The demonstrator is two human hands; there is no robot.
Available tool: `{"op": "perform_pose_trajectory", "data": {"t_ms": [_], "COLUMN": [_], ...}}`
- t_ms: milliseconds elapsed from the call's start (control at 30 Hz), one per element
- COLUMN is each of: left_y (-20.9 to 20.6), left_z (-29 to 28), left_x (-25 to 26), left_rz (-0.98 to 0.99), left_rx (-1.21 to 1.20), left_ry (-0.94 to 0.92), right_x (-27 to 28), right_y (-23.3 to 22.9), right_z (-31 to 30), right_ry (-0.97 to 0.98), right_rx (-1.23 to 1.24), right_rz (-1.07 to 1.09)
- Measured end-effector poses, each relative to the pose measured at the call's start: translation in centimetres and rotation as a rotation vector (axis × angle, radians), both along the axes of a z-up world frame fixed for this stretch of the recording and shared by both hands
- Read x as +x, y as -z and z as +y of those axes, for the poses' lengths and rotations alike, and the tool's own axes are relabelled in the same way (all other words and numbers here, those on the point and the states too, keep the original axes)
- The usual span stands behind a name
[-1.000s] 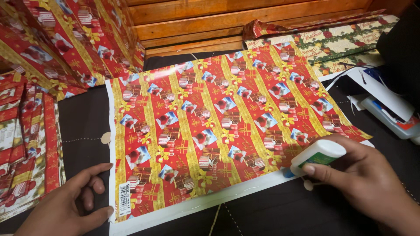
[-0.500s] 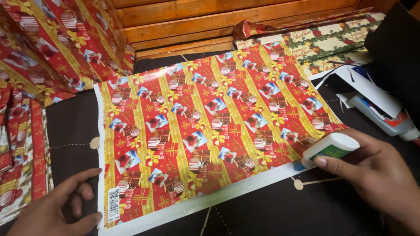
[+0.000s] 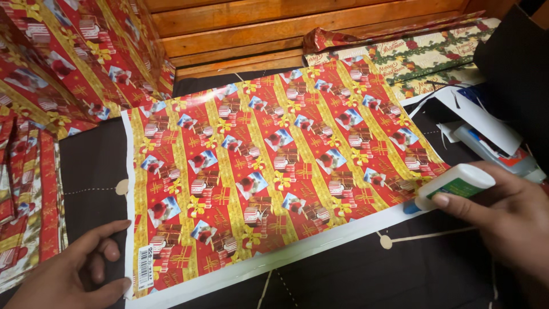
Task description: The person assembles a paper gift bag from a flat sheet of Christmas-themed wrapping paper. They fold the paper into shape, apply glue to the edges, and press the seams to form the bag. The person then smooths the surface and adjusts the bag's structure.
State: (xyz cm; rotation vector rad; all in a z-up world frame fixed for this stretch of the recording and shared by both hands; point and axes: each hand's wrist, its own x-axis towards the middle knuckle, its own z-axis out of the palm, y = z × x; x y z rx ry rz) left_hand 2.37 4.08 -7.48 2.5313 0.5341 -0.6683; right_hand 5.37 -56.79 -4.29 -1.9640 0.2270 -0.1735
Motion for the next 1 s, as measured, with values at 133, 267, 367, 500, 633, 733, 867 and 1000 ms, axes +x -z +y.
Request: {"op": "perform_pose_trajectory", "data": {"t_ms": [133, 267, 367, 500, 633, 733, 867, 1000], "left_y": [-0.2, -0.6, -0.8, -0.6, -0.2, 0.0, -0.3, -0.7], "left_z": [-0.2, -0.5, -0.7, -0.6, -0.2, -0.1, -0.3, -0.8], "left_x": [0.1, 0.0, 0.1, 0.0, -0.2, -0.1, 0.1, 0.3], "left_rz": [0.005, 0.021, 0.017, 0.014, -0.019, -0.01, 0.002, 0.034], "left_rx": [-0.011, 0.023, 0.031, 0.021, 0.001, -0.006, 0.006, 0.065], "left_ry": [0.004, 0.004, 0.002, -0.009, 0.003, -0.005, 0.002, -0.005], "right_x": [0.1, 0.4, 0.6, 0.7, 0.9, 1.0, 1.2, 1.4], "right_y": [0.8, 1.3, 1.0, 0.7, 0.8, 1.1, 2.0, 3.1], "right_z": [-1.3, -2.0, -2.3, -2.6, -3.3, -4.2, -5.4, -6.8], "right_ry": [0.021, 0.033, 0.067, 0.121, 0.148, 0.117, 0.214, 0.204], "right_rx": [-0.034, -0.021, -0.043, -0.121, -0.163, -0.122, -0.237, -0.237], "right_rz": [-0.018, -0.078, -0.041, 0.015, 0.018, -0.02, 0.073, -0.026]}}
